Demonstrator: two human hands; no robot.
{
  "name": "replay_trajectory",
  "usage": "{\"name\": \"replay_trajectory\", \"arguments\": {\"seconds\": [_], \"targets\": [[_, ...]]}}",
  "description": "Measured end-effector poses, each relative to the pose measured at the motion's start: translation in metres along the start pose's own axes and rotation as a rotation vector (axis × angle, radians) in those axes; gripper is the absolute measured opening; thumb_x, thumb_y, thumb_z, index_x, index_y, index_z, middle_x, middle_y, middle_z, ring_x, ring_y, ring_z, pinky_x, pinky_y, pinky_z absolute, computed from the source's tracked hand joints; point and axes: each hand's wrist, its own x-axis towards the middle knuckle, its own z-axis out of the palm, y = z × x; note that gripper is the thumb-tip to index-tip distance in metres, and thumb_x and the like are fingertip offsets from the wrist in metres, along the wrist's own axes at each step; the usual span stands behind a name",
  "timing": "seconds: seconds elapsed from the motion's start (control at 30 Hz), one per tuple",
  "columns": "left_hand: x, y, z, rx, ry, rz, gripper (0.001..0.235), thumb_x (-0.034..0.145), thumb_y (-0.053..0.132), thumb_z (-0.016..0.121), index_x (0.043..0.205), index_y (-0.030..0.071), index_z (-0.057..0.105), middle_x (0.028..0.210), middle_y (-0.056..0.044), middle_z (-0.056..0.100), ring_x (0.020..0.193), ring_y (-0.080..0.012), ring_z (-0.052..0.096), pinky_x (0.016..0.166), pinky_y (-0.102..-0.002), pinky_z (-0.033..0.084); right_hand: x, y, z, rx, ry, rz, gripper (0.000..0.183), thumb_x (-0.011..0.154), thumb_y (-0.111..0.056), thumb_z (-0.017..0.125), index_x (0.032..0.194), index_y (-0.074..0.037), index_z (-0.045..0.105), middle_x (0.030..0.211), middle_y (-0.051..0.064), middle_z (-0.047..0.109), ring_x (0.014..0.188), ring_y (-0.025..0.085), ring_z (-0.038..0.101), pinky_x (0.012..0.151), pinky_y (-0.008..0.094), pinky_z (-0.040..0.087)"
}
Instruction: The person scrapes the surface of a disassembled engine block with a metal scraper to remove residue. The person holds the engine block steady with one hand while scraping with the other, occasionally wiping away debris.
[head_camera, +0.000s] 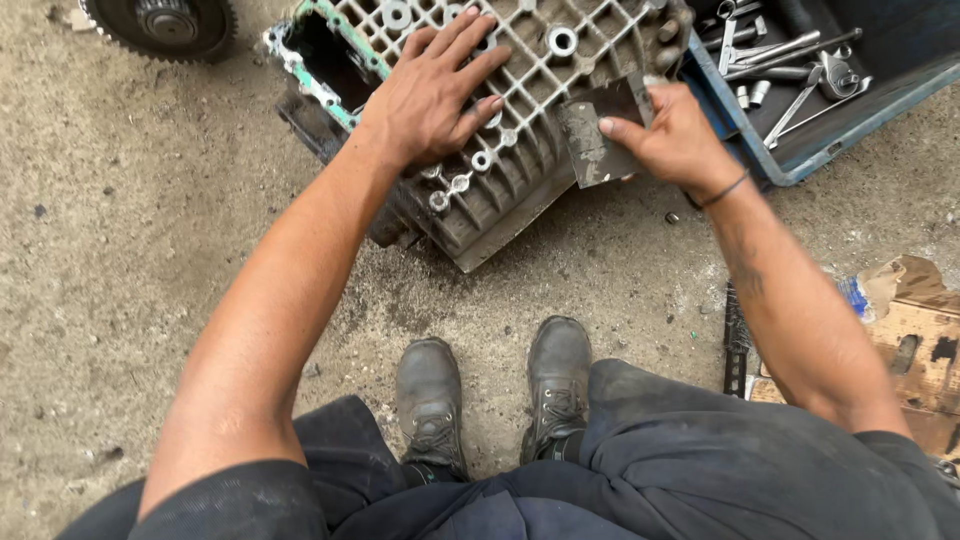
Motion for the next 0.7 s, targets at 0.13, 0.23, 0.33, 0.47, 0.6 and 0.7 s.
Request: {"name": "replay_trajectory", "arguments": {"seconds": [0.13,0.23,0.33,0.47,0.6,0.7], "targets": [[0.000,-0.001,0.001,0.009,0.000,-0.008,0.067,0.109,0.058,0.021,0.159,0.017,0.038,0.168,-0.016,0.025,0.156,-0.0288,0.018,0.123,-0.052,0.019,-0.018,-0.003,0.026,-0.421,0.209,-0.078,0.019,0.104,-0.011,0.072,0.096,0.006,0.068,0.074,0.013,0.066,0.064,0.024,0.065,0.064,0.041,0.053],[0.000,-0.003,0.002,0.011,0.006,-0.002,0.067,0.110,0.057,0.021,0.160,0.016,0.038,0.169,-0.016,0.025,0.156,-0.0287,0.019,0.124,-0.051,0.020,-0.021,-0.002,0.035,-0.341,0.255,-0.143,0.010,0.101,-0.006,0.072,0.101,0.004,0.070,0.079,0.008,0.068,0.068,0.020,0.067,0.064,0.035,0.055],[0.000,-0.003,0.004,-0.007,0.007,-0.006,0.066,0.110,0.057,0.022,0.160,0.017,0.039,0.169,-0.015,0.025,0.157,-0.0279,0.019,0.125,-0.051,0.019,-0.011,0.000,0.022,-0.038,0.148,-0.102,0.009,0.100,-0.004,0.070,0.107,0.001,0.071,0.082,0.005,0.071,0.068,0.015,0.066,0.059,0.027,0.055],[0.000,-0.004,0.005,-0.001,0.030,0.008,0.065,0.111,0.056,0.023,0.159,0.015,0.041,0.169,-0.016,0.026,0.157,-0.0284,0.020,0.125,-0.051,0.019,0.000,0.002,0.006,0.167,0.018,0.044,0.007,0.101,-0.006,0.070,0.104,0.000,0.070,0.078,0.008,0.071,0.059,0.013,0.067,0.049,0.025,0.054],[0.001,-0.005,0.004,-0.028,0.020,0.006,0.066,0.109,0.058,0.024,0.158,0.016,0.041,0.167,-0.016,0.025,0.155,-0.0293,0.020,0.124,-0.052,0.018,-0.005,-0.002,0.012,0.072,0.081,0.116,0.011,0.099,-0.009,0.070,0.101,0.002,0.068,0.076,0.010,0.073,0.061,0.016,0.074,0.050,0.028,0.061],[0.001,-0.005,0.006,-0.026,0.035,-0.004,0.065,0.109,0.057,0.025,0.158,0.017,0.041,0.168,-0.015,0.027,0.157,-0.0283,0.020,0.126,-0.052,0.019,-0.014,-0.002,0.025,-0.237,0.216,-0.074,0.013,0.101,-0.007,0.071,0.102,0.006,0.069,0.080,0.013,0.073,0.065,0.021,0.073,0.052,0.032,0.057]]}}
